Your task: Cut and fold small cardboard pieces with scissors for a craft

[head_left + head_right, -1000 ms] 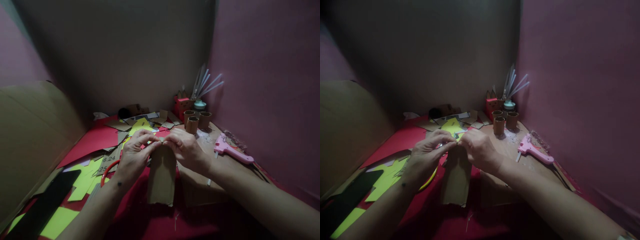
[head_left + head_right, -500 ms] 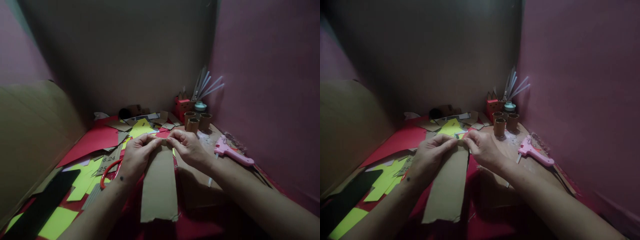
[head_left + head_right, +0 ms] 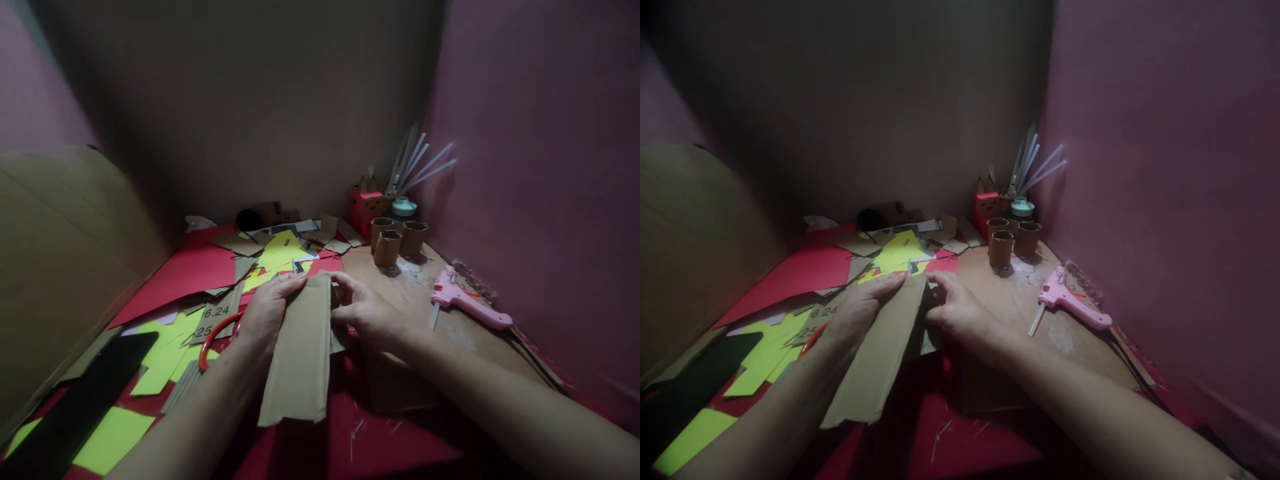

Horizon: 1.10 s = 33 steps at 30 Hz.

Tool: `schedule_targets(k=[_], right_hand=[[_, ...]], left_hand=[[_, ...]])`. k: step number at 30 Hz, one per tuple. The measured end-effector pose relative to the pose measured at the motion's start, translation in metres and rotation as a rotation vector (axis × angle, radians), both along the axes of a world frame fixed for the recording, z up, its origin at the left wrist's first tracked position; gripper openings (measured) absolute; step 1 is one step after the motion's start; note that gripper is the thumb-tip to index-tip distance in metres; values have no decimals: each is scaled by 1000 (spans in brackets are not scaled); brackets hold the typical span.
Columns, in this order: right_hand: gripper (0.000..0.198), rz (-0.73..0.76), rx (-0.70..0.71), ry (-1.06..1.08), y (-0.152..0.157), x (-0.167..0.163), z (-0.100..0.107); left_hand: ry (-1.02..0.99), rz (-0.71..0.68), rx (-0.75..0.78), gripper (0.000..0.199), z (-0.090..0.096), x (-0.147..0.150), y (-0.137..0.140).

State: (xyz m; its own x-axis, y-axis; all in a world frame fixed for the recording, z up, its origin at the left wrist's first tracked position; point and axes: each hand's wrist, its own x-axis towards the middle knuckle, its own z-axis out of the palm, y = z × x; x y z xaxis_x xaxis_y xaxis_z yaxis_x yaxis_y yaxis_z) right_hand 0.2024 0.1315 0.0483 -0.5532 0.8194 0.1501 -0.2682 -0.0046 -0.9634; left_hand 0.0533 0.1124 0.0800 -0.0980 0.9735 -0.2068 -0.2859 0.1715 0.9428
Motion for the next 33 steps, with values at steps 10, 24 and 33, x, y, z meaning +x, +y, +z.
schedule_targets(k=[10, 24, 33], right_hand=[[23, -297, 242, -156, -2, 5, 3], [18, -146, -44, 83, 4, 7, 3], [18, -126, 24, 85, 0, 8, 3]], left_hand=[[-64, -109, -31, 10, 1, -1, 0], [8, -225, 182, 26, -11, -1, 1], [334, -8, 258, 27, -1, 2, -2]])
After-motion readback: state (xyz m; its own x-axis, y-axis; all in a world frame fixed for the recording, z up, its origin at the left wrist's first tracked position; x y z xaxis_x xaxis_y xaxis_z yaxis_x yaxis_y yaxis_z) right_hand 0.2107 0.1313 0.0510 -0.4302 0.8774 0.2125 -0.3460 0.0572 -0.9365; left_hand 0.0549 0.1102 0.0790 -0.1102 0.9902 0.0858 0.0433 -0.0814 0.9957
